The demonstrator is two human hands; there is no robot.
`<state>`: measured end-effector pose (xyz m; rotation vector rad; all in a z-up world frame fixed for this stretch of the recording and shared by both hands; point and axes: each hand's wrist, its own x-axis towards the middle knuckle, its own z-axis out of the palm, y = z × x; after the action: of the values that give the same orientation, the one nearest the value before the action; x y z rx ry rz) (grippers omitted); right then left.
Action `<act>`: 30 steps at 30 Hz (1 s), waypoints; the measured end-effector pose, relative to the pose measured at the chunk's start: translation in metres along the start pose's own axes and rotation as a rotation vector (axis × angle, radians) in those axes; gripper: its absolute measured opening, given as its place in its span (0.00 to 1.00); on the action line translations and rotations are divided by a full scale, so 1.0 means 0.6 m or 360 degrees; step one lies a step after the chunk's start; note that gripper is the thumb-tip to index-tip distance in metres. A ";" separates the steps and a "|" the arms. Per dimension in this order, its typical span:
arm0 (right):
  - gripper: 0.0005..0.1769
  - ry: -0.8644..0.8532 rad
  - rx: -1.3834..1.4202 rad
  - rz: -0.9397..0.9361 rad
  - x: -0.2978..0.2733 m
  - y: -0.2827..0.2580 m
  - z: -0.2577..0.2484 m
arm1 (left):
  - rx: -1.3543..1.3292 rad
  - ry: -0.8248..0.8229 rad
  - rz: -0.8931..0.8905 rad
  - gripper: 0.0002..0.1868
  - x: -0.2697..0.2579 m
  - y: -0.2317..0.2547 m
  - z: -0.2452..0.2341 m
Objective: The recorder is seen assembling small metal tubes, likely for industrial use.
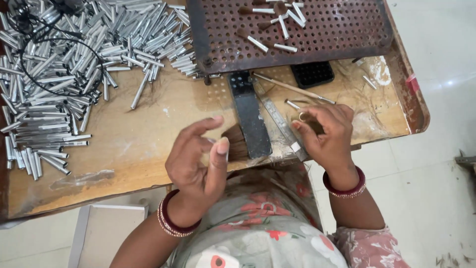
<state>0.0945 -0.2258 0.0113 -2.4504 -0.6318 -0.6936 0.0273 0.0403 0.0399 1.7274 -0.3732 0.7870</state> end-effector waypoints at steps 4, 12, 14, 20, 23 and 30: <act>0.13 0.0105 0.0038 0.0050 -0.002 -0.006 -0.005 | -0.0108 0.0272 -0.0164 0.11 -0.010 -0.028 0.008; 0.15 -0.0045 0.0031 0.0106 0.002 -0.004 -0.001 | -0.0127 0.0154 -0.0211 0.06 -0.043 -0.059 0.008; 0.16 0.0052 0.0001 0.0060 -0.007 -0.006 0.001 | -0.0172 0.0172 -0.0221 0.06 -0.036 -0.059 0.010; 0.16 -0.0016 0.0048 0.0131 -0.002 0.000 0.007 | -0.0237 0.0180 -0.0237 0.07 -0.038 -0.063 0.011; 0.16 -0.0047 0.0019 0.0099 0.003 -0.004 0.002 | -0.0247 0.0199 -0.0242 0.06 -0.042 -0.060 0.010; 0.19 -0.0193 0.0308 0.0142 0.035 0.002 -0.030 | -0.0283 0.0198 -0.0230 0.07 -0.042 -0.047 0.011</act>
<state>0.1051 -0.2310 0.0367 -2.3371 -0.6018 -0.4300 0.0284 0.0393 0.0012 1.5130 -0.2240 0.7299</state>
